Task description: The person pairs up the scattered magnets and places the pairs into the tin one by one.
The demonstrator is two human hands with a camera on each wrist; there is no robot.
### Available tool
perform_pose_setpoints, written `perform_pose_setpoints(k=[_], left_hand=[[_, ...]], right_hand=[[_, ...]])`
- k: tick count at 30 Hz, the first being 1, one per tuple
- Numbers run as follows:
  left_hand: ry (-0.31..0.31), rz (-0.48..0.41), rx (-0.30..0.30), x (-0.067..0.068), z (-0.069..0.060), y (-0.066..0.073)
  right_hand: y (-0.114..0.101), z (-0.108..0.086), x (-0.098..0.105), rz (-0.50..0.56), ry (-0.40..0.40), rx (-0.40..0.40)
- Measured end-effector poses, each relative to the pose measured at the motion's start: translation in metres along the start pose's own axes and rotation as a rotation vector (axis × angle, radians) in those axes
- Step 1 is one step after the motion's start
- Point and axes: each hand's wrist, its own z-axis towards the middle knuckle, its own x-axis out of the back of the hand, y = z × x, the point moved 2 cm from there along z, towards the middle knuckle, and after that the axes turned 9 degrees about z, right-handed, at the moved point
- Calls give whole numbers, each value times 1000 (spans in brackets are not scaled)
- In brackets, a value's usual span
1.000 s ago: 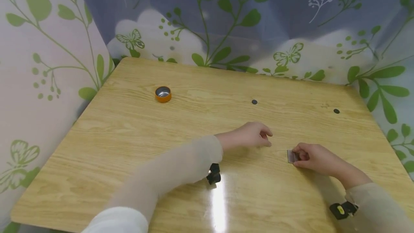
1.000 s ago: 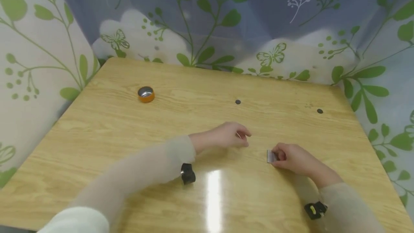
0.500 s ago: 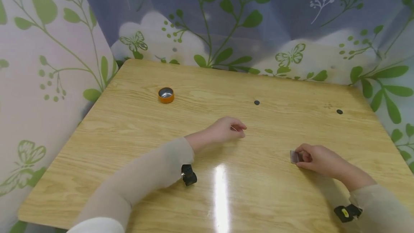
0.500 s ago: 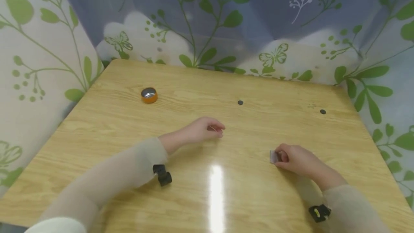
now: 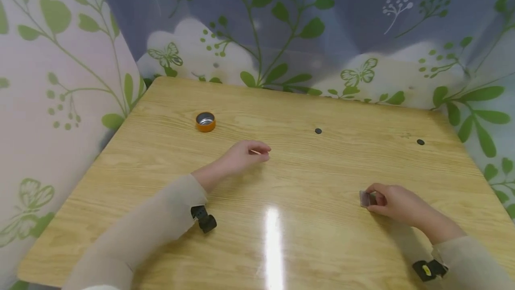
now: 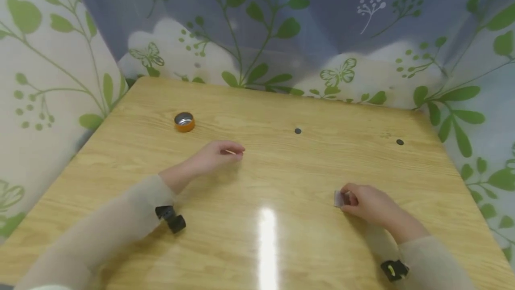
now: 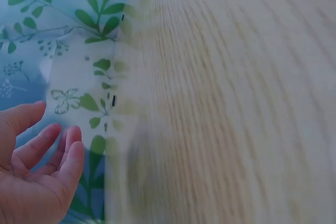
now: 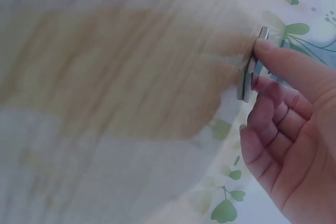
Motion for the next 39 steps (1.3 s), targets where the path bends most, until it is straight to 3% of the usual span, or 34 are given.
perform_pose_setpoints(k=[6,11,14,18,22,27,34,39], left_hand=[[36,-71,30,7,-13,-15],[122,-129,73,19,-26,-31],[190,-183,125,26,-34,-43],[266,-270,245,34,-42,-60],[361,-392,350,43,-41,-77],[464,-449,399,58,-36,-95],[481,-459,432,85,-22,-111],[482,-368,400,99,-9,-120]], right_hand=[[0,-2,1,-114,64,47],[1,1,0,-150,80,75],[1,2,-2,-144,81,80],[2,2,-3,-119,75,66],[5,3,-3,-85,52,32],[7,5,-2,-18,5,-1],[9,8,-4,58,-23,-18],[11,7,-2,67,-15,-18]])
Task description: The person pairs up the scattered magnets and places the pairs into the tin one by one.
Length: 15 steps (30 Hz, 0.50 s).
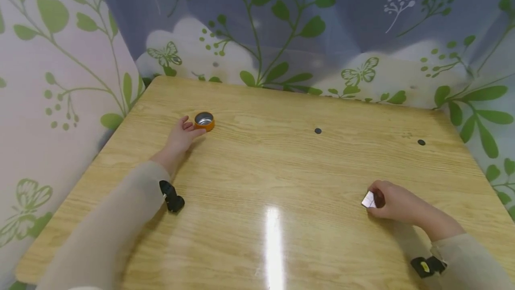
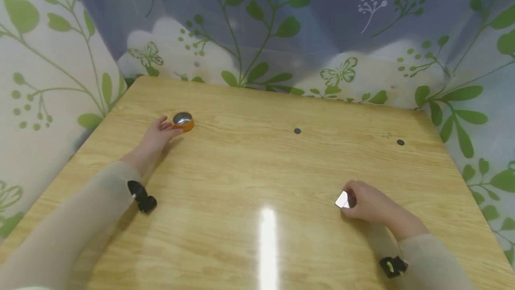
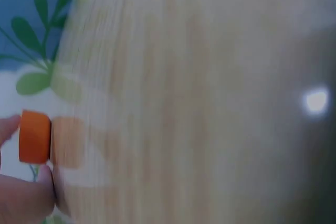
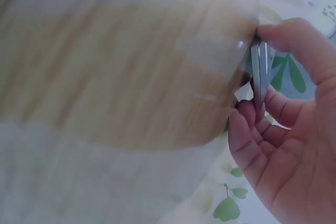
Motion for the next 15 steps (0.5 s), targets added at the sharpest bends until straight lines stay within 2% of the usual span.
perform_pose_setpoints(k=[2,5,9,15], left_hand=[[-15,66,-38,3,6,1],[-81,162,-101,6,14,1],[-165,211,-162,12,20,2],[-185,261,-212,15,25,0]], right_hand=[[1,-1,1,14,-7,-5],[3,-2,3,38,-30,-22],[6,-3,6,78,-42,-51],[12,-2,11,113,-28,-27]])
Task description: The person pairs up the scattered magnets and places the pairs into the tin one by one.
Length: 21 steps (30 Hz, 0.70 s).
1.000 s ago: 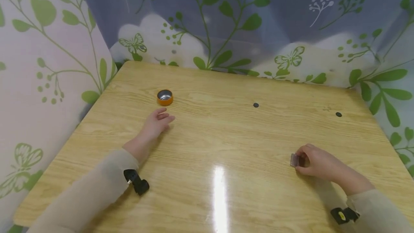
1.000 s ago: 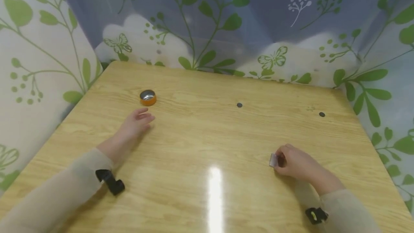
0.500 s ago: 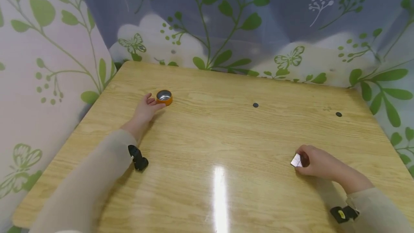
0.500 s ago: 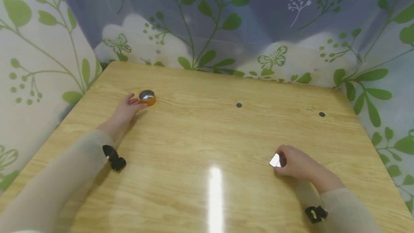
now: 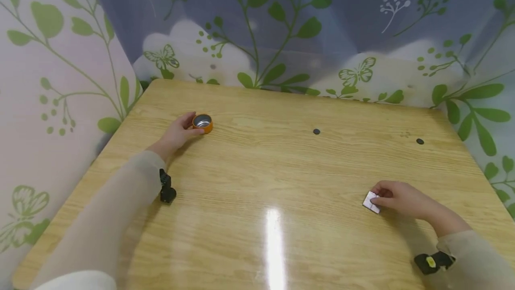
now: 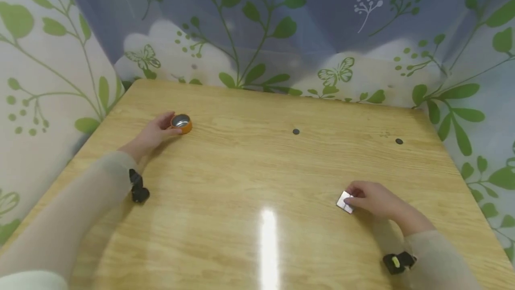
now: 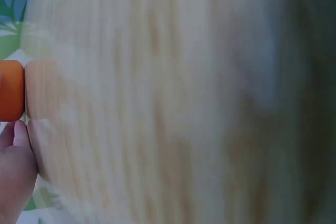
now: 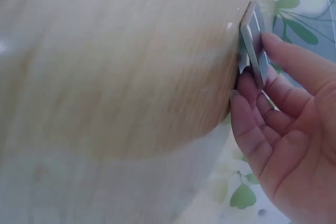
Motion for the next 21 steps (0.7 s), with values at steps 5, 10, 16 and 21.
perform_pose_setpoints(k=[5,10,16,21], left_hand=[[5,21,-20,0,2,0],[-4,12,-33,-1,2,-1],[-19,1,-26,2,3,-6],[-18,6,-23,1,3,-5]], right_hand=[[3,-2,8,17,20,-13],[2,-6,15,5,43,-61],[-2,-9,22,56,46,-135],[-1,-11,28,165,62,-204]])
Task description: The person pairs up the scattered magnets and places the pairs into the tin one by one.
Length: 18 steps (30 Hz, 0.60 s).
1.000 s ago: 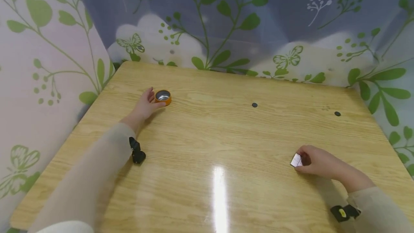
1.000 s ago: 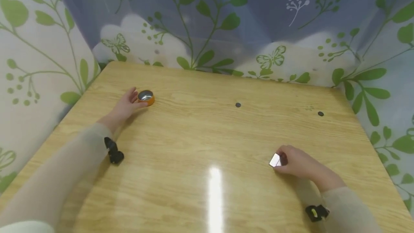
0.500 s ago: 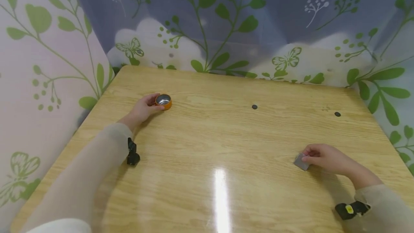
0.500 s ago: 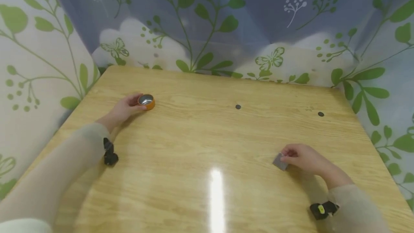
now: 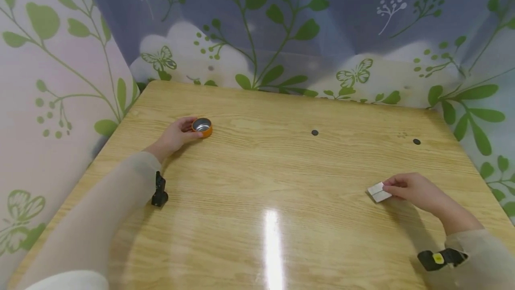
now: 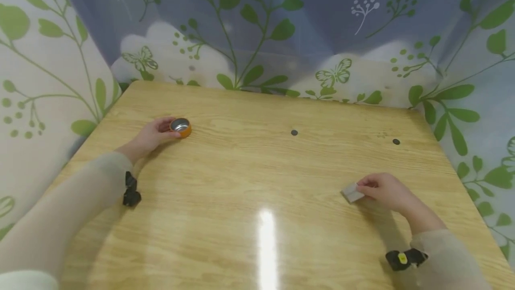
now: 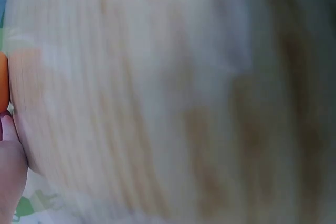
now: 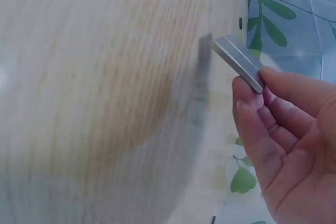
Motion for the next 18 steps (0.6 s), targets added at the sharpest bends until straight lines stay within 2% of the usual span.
perform_pose_setpoints(k=[9,18], left_hand=[[-6,-17,0,-3,3,0],[-4,9,-3,0,1,1]], right_hand=[[10,2,0,117,49,-53],[11,7,2,247,80,-95]])
